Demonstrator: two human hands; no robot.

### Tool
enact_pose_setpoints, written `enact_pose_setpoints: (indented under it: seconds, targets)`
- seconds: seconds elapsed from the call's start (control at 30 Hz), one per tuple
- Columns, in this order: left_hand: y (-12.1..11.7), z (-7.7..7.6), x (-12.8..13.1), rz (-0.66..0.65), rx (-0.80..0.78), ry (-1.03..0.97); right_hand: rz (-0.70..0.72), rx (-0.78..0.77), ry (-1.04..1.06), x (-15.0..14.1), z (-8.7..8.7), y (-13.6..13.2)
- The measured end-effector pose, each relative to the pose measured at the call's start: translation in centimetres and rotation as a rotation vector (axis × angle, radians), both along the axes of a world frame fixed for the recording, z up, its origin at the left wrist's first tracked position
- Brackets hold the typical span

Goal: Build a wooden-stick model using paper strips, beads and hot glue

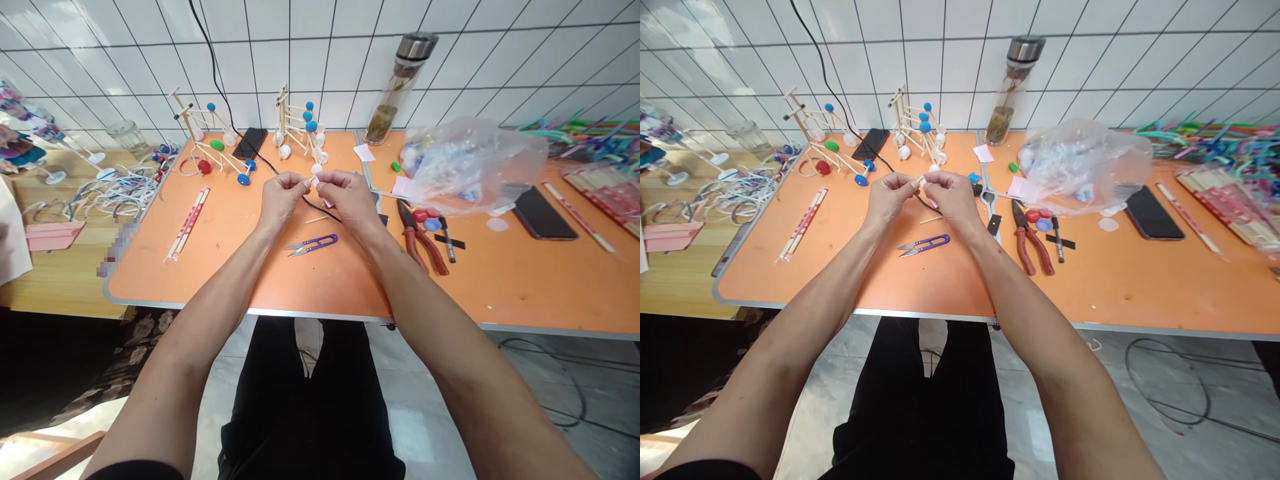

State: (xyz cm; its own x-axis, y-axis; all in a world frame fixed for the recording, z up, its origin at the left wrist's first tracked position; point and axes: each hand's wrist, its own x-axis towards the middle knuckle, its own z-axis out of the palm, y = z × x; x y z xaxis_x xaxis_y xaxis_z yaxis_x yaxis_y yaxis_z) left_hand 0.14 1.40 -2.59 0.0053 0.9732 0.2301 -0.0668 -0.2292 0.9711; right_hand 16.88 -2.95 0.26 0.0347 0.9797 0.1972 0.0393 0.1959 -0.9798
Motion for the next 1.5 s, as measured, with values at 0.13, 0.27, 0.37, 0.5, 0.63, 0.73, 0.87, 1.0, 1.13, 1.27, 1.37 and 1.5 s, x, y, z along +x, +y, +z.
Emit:
enact_pose_setpoints:
  seconds: [0.13, 0.27, 0.37, 0.5, 0.63, 0.73, 0.87, 1.0, 1.13, 1.27, 1.37, 1.5]
  targets:
    - [0.1, -0.2, 0.0, 0.003, 0.023, -0.002, 0.008, 0.009, 0.008, 0.0, -0.2, 0.2]
    - [-0.1, -0.2, 0.1, 0.009, 0.038, -0.004, 0.006, 0.006, 0.022, 0.0, -0.2, 0.2]
    - [-0.2, -0.1, 0.2, 0.012, 0.048, -0.006, 0.005, 0.006, 0.03, 0.0, -0.3, 0.3]
    - [-0.3, -0.1, 0.3, 0.032, 0.072, 0.01, 0.006, 0.011, 0.038, -0.1, -0.4, 0.4]
    - [-0.3, -0.2, 0.3, 0.066, 0.108, 0.052, 0.003, 0.02, 0.053, -0.2, -0.5, 0.4]
    - [-0.3, -0.2, 0.4, 0.083, 0.136, 0.081, 0.009, 0.038, 0.073, -0.3, -0.6, 0.4]
    - [-0.5, -0.1, 0.5, 0.083, 0.139, 0.088, 0.027, 0.042, 0.082, -0.2, -0.8, 0.5]
    - [-1.0, 0.4, 0.7, 0.079, 0.114, 0.068, 0.037, 0.049, 0.068, -0.1, -0.8, 0.5]
    - [-1.4, 0.9, 0.9, 0.088, 0.075, 0.042, 0.039, 0.033, 0.026, 0.0, -0.7, 0.4]
    - [-1.4, 1.0, 0.9, 0.089, 0.052, 0.033, 0.044, 0.032, 0.035, -0.1, -0.7, 0.4]
    - [-1.3, 0.9, 0.8, 0.095, 0.053, 0.049, 0.05, 0.026, 0.044, -0.1, -0.7, 0.5]
    - [-1.3, 0.9, 0.8, 0.113, 0.083, 0.074, 0.062, 0.037, 0.059, 0.0, -0.6, 0.6]
